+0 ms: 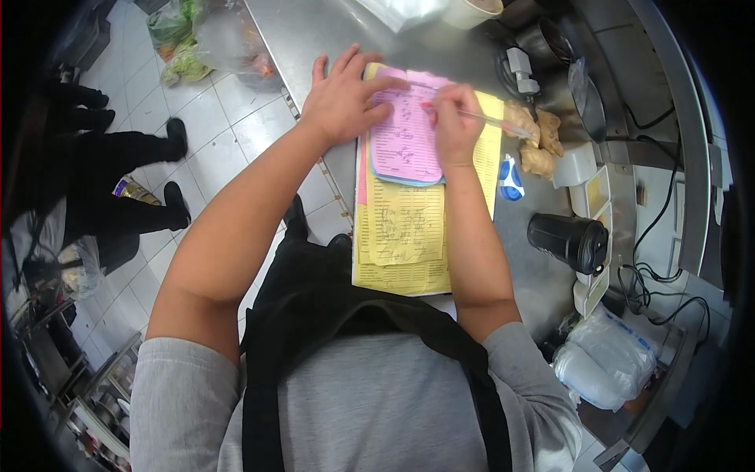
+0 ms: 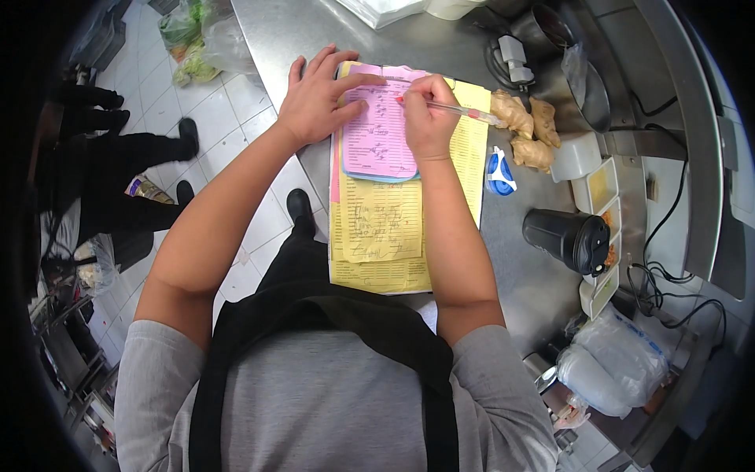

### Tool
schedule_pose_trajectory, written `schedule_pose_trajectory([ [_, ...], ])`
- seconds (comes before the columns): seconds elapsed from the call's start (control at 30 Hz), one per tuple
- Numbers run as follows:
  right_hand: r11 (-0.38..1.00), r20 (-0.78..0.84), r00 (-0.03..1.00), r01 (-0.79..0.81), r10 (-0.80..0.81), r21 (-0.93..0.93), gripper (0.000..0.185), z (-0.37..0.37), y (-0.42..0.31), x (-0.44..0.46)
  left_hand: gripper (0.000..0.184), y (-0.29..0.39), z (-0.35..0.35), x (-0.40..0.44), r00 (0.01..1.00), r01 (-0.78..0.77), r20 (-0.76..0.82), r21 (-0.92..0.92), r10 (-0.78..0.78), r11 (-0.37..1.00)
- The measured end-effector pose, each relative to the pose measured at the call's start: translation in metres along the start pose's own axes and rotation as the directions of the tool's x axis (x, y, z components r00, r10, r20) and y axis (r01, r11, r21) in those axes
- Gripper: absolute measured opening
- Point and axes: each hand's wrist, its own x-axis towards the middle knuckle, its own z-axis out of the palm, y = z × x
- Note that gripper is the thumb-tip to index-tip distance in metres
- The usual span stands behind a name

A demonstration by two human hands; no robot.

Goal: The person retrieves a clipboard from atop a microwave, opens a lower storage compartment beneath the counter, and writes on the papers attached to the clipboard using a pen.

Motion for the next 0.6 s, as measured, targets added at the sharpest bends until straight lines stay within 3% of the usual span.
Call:
schedule_pose_trajectory([
  [0.17,1.0,0.002,1.0,0.001,-0.001,-0.031,0.01,-0.0004,0.0013,0.0006,0.041,-0.0007,0.0004,0.0002,1.0,-0.005,0.0,0.004,0.005,1.0],
  [0.37,0.975,-0.012,0.999,0.034,-0.038,-0.221,0.011,0.0013,0.0033,0.0016,0.041,0.0,-0.0006,0.0002,1.0,-0.008,0.001,0.009,0.008,1.0],
  [0.6,0.976,-0.009,0.999,0.037,-0.04,-0.214,0.011,0.0015,0.0034,0.0016,0.042,-0.0002,-0.0003,0.0,1.0,-0.005,-0.006,0.01,0.005,1.0],
])
